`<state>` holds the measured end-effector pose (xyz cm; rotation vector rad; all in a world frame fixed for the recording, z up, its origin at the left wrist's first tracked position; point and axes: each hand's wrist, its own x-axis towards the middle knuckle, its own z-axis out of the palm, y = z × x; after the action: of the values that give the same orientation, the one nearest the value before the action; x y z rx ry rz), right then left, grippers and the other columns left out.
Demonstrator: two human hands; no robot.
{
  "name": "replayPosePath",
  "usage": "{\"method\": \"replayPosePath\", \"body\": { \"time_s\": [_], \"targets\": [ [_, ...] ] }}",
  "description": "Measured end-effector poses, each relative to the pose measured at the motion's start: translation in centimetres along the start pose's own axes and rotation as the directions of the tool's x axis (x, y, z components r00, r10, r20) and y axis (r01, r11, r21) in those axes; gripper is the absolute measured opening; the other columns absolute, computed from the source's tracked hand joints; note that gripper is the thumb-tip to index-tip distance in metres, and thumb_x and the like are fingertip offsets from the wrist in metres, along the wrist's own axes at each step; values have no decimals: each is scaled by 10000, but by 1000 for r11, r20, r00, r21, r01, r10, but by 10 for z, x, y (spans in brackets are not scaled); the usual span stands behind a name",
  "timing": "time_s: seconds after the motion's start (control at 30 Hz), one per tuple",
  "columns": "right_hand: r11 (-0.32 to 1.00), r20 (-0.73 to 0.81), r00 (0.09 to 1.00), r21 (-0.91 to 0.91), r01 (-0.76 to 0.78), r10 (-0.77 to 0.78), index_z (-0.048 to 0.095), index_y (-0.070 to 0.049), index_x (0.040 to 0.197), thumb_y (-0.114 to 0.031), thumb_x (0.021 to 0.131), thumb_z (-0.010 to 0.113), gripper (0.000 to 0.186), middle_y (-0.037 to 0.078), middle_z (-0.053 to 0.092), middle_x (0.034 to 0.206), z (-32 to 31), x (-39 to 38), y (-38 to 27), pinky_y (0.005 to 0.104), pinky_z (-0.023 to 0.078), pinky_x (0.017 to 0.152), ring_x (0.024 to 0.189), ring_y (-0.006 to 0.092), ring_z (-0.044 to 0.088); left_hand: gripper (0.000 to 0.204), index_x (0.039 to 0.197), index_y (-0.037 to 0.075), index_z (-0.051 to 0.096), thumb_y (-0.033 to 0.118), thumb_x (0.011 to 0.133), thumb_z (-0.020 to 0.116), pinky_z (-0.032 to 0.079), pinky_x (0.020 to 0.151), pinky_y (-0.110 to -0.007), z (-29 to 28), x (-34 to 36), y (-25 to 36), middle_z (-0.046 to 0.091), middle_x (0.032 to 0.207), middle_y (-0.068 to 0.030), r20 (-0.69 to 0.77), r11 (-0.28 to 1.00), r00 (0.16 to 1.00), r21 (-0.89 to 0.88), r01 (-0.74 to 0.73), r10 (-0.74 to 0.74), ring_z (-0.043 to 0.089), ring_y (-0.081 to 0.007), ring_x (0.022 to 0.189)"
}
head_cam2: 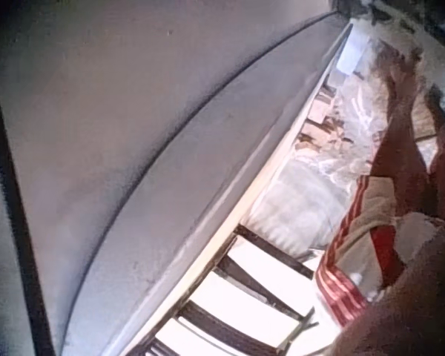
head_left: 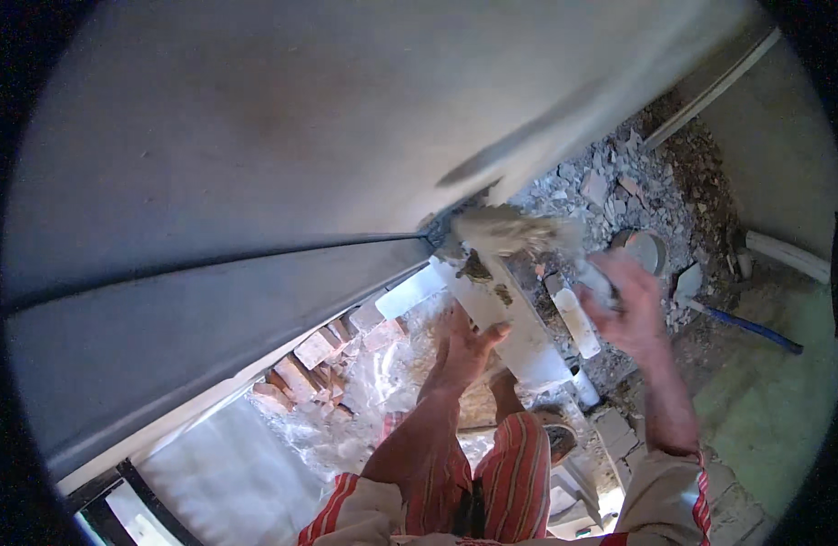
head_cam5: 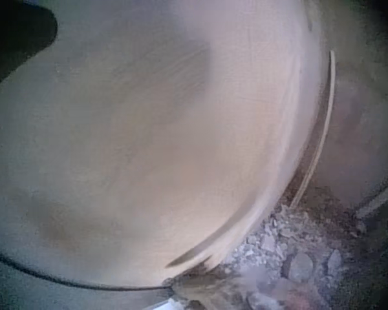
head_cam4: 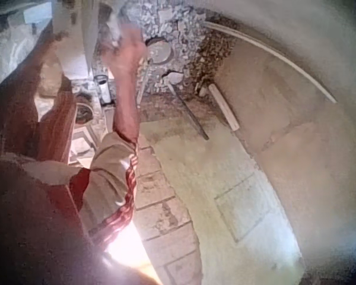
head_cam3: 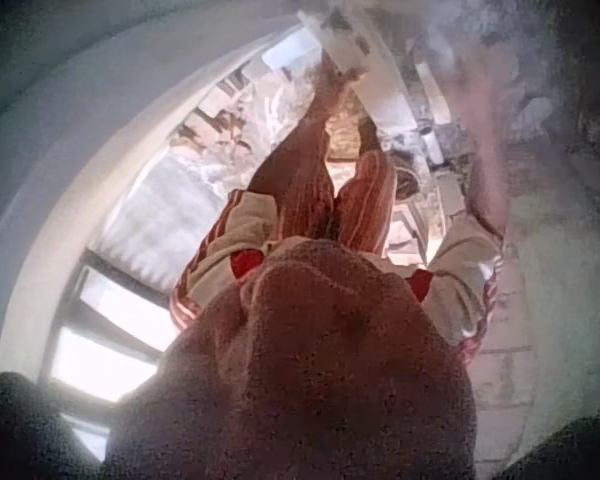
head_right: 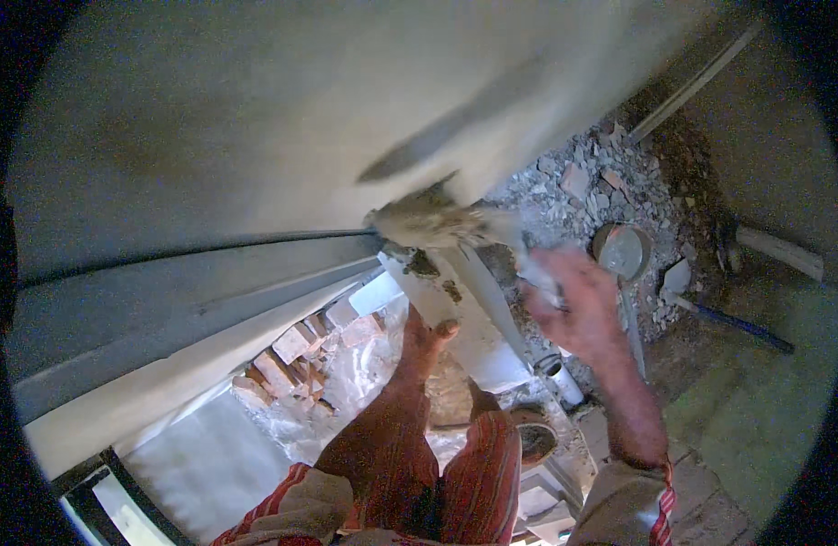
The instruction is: The person applies mortar onto lightweight concrete blocks using a trowel, stacks the blocks to build a wall segment, levels the blocks with a spirit level, and adjusts their alignment using a hammer.
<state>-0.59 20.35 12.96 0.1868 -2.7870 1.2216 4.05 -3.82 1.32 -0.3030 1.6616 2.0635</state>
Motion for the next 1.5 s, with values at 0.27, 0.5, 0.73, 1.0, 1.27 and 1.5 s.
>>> {"method": "replayPosePath", "body": {
  "time_s": [0.27, 0.5, 0.73, 1.0, 1.27, 1.5],
  "targets": [
    [969, -43, 981, -171, 181, -191, 611, -17, 1016, -51, 681, 735, 359, 152, 586, 898, 72, 20, 2, 425, 500, 684, 804, 352, 602, 874, 1427, 44, 304, 294, 738, 780, 395, 1008, -414, 8, 0, -2, 486, 1313, -98, -33, 993, 999, -118, -9, 6, 471, -249, 1204],
    [977, -94, 977, -110, 180, -191, 604, -5, 1031, -33, 668, 766, 398, 154, 590, 879, 72, 11, 5, 408, 486, 650, 772, 345, 599, 872, 1430, 42, 305, 282, 735, 775, 407, 999, -403, 8, -1, -12, 479, 1319, -93, -61, 978, 997, -204, 31, -44, 478, -243, 1198],
    [967, -86, 986, 224, -124, 146, 598, -4, 1044, -34, 733, 753, 349, 132, 606, 892, 53, -14, 6, 312, 477, 686, 766, 218, 597, 903, 1458, 68, 251, 238, 755, 791, 407, 1007, -410, -5, 2, -8, 459, 1339, -115, 38, 998, 997, -31, 61, -60, 463, -260, 1221],
    [739, -40, 814, 446, -505, 580, 602, -24, 1033, -138, 788, 733, 300, 45, 630, 810, -2, -127, 14, 303, 481, 729, 766, 118, 579, 689, 1388, 7, 327, 150, 813, 679, 436, 959, -372, -11, 2, -29, 489, 1292, -122, 11, 991, 996, 100, 83, -85, 516, -245, 1126],
    [367, -131, 352, 520, -772, 927, 595, -32, 1009, -148, 781, 772, 311, 8, 591, 835, 63, -336, -24, 282, 464, 704, 802, 95, 541, 627, 1263, -13, 471, 514, 923, 473, 423, 822, -403, -32, 9, -19, 542, 1136, -159, -77, 903, 994, 418, 102, -77, 532, -273, 1020],
    [-162, 19, -230, 768, -620, 973, 570, -38, 892, -114, 789, 746, 218, -15, 534, 719, 195, -496, -68, 301, 431, 604, 673, 83, 491, 743, 1369, -8, 401, 572, 910, 468, 330, 1076, -416, -1, -4, -6, 463, 1386, -151, 110, 969, 992, 245, 29, -57, 466, -300, 1249]
  ]
}}
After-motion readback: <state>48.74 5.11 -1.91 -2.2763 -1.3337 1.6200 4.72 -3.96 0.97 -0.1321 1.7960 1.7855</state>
